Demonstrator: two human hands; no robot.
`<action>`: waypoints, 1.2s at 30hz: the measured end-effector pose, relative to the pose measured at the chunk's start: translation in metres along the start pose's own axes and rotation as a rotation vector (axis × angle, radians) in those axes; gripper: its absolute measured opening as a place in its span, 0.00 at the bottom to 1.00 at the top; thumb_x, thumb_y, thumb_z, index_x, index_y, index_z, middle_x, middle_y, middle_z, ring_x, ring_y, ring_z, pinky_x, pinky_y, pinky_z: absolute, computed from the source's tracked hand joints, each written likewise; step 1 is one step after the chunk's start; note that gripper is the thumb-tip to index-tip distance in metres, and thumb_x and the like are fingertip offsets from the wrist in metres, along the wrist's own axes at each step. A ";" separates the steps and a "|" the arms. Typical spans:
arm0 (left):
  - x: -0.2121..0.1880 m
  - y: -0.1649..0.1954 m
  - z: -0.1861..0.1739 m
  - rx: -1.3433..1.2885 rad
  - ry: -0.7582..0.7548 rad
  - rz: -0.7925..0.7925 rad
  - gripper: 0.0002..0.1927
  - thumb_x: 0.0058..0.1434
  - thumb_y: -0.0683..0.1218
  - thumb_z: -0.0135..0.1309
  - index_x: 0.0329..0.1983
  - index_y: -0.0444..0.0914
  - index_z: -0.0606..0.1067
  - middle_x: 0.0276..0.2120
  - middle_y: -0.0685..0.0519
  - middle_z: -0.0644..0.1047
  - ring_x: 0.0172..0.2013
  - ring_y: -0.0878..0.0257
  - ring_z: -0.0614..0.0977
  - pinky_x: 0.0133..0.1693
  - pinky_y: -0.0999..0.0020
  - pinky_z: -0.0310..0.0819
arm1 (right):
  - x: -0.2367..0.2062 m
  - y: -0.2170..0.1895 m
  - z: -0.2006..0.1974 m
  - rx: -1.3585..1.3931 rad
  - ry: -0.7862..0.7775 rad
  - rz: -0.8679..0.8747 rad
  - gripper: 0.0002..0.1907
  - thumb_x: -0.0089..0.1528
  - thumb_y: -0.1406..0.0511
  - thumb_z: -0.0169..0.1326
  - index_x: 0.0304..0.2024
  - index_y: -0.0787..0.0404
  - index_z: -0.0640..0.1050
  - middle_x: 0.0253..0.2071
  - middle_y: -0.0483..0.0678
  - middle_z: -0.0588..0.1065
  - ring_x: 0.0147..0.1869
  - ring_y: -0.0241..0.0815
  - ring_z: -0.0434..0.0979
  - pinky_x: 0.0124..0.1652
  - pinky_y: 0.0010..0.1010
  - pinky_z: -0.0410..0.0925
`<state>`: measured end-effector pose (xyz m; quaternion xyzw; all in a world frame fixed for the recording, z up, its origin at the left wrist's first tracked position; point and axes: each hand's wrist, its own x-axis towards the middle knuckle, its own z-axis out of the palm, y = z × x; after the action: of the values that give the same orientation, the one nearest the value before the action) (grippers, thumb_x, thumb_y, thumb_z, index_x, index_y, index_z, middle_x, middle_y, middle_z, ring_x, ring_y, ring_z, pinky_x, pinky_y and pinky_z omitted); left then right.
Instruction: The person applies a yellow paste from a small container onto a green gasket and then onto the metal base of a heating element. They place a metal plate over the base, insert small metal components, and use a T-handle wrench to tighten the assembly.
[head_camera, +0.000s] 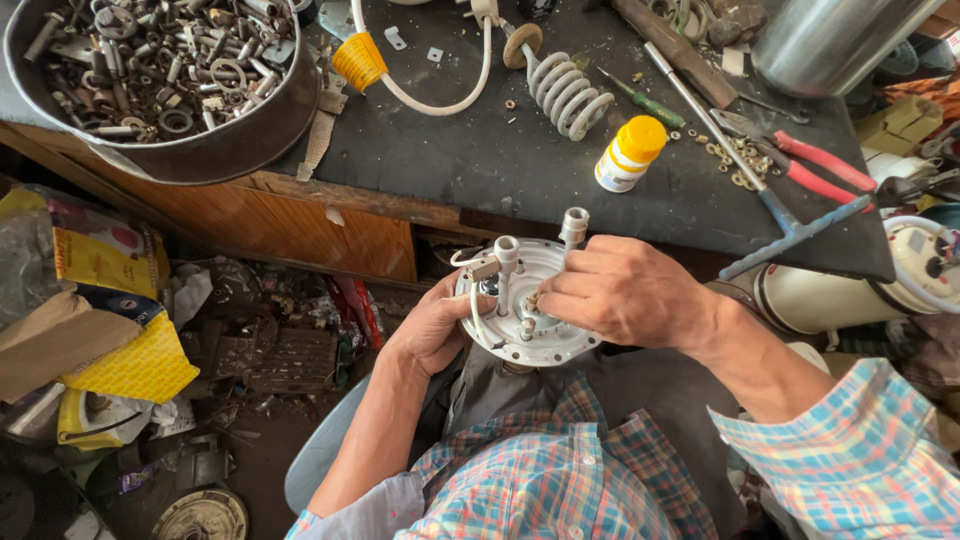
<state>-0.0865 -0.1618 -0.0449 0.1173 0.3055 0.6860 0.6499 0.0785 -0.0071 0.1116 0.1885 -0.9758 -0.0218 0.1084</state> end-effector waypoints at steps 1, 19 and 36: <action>0.000 0.000 0.000 0.004 0.002 0.002 0.30 0.55 0.36 0.57 0.63 0.30 0.69 0.48 0.46 0.80 0.44 0.60 0.84 0.50 0.62 0.81 | 0.001 0.001 0.001 0.025 0.014 0.006 0.04 0.56 0.65 0.56 0.34 0.57 0.78 0.36 0.42 0.79 0.39 0.41 0.78 0.36 0.35 0.70; 0.001 0.001 -0.001 0.014 0.026 -0.015 0.31 0.54 0.36 0.57 0.64 0.31 0.69 0.49 0.47 0.79 0.45 0.59 0.83 0.51 0.62 0.80 | 0.000 0.006 0.012 0.443 -0.130 0.414 0.10 0.51 0.65 0.65 0.35 0.60 0.81 0.31 0.48 0.81 0.35 0.48 0.83 0.36 0.37 0.74; 0.002 -0.002 -0.004 0.002 0.041 -0.027 0.31 0.54 0.35 0.58 0.63 0.31 0.69 0.48 0.47 0.79 0.45 0.59 0.84 0.50 0.62 0.80 | -0.005 0.005 0.011 0.406 -0.051 0.324 0.09 0.53 0.64 0.64 0.35 0.60 0.82 0.38 0.46 0.83 0.40 0.48 0.83 0.39 0.36 0.74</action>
<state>-0.0870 -0.1608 -0.0499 0.0997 0.3211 0.6792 0.6524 0.0784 -0.0005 0.1006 0.0470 -0.9801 0.1876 0.0456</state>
